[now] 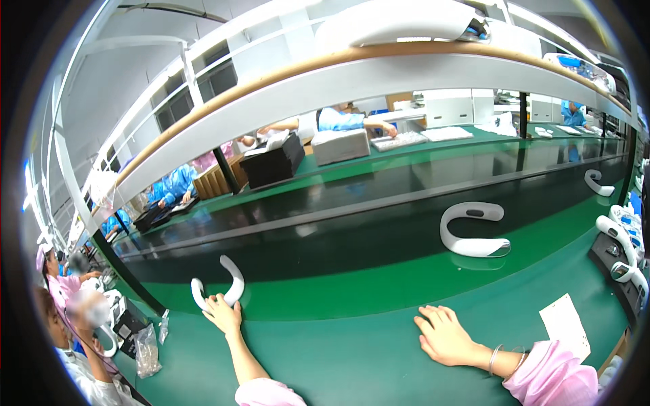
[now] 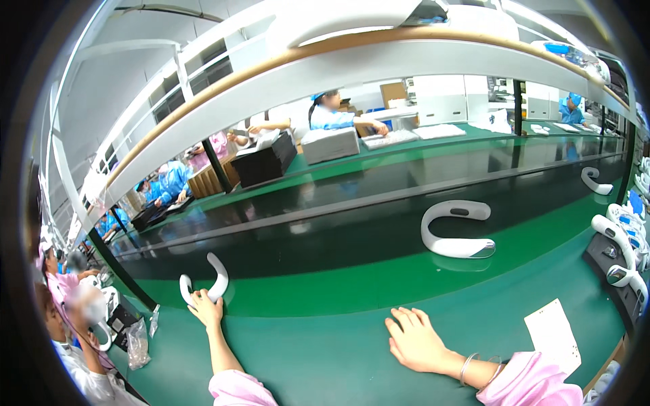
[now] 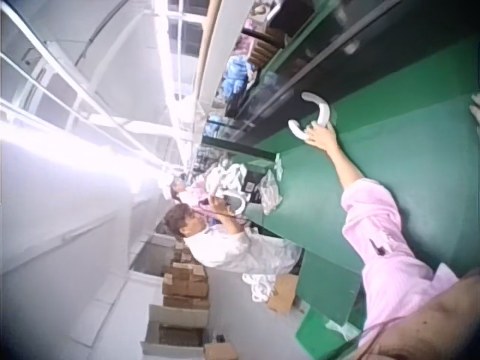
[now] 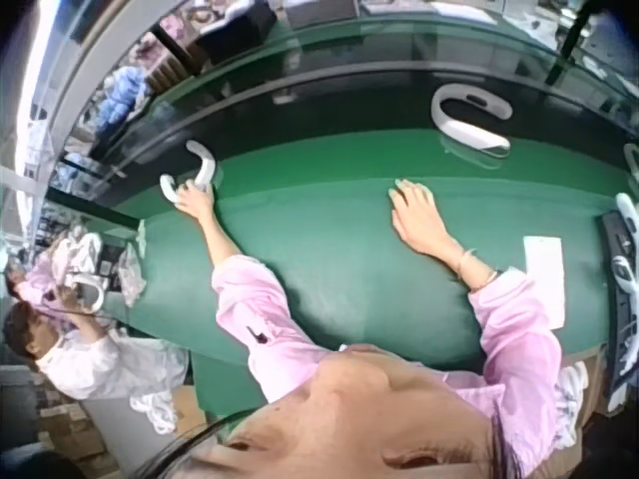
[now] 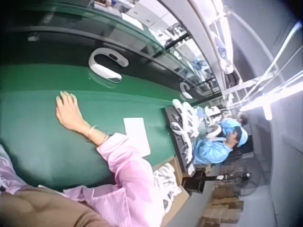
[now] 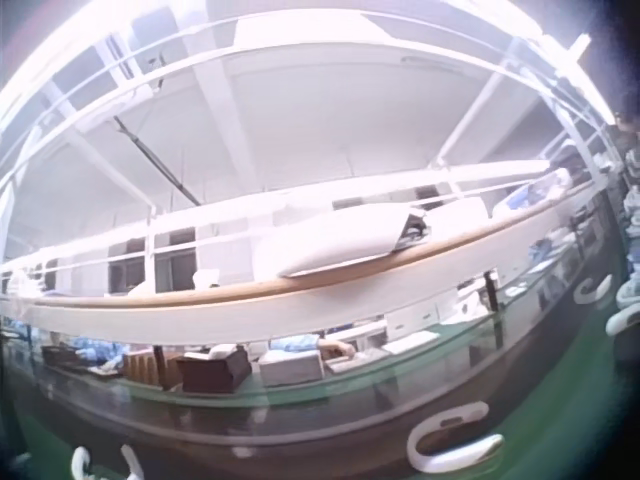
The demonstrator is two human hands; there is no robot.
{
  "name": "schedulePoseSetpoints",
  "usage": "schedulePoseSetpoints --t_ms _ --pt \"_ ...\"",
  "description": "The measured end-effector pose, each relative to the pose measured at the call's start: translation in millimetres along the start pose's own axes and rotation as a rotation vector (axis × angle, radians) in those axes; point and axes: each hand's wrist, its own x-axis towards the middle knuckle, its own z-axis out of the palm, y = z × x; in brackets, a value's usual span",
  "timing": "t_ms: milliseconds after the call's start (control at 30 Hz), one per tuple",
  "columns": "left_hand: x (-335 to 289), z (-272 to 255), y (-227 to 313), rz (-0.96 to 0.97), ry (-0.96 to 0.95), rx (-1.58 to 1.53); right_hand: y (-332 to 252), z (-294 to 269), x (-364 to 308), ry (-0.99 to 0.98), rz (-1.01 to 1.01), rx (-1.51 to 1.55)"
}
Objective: Inspecting and testing white U-shaped neck massagers on a factory production line.
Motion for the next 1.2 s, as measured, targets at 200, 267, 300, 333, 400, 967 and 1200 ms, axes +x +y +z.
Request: schedulePoseSetpoints --t_ms 200,267,300,333,400,967,1200 --pt "-19 -34 51 0.467 -0.014 -0.363 -2 -6 5 0.071 0.081 0.135" --pt "-30 -77 84 0.501 -0.037 -0.496 -4 -6 5 0.144 0.122 0.19" --pt "-40 -102 102 0.549 -0.071 -0.599 -1 -7 4 0.193 0.13 0.154" --pt "-50 -122 115 0.584 -0.111 -0.698 -2 -12 3 0.229 0.154 0.161" --pt "-76 -169 137 0.636 -0.217 -0.82 0 -14 2 0.365 0.16 0.224" --pt "-280 -385 136 0.201 -1.45 -2.1 -25 -127 -141 0.092 0.525 1.66" --pt "-326 -409 159 -0.002 -1.347 -2.217 -24 -101 -167 -0.214 0.665 1.954"
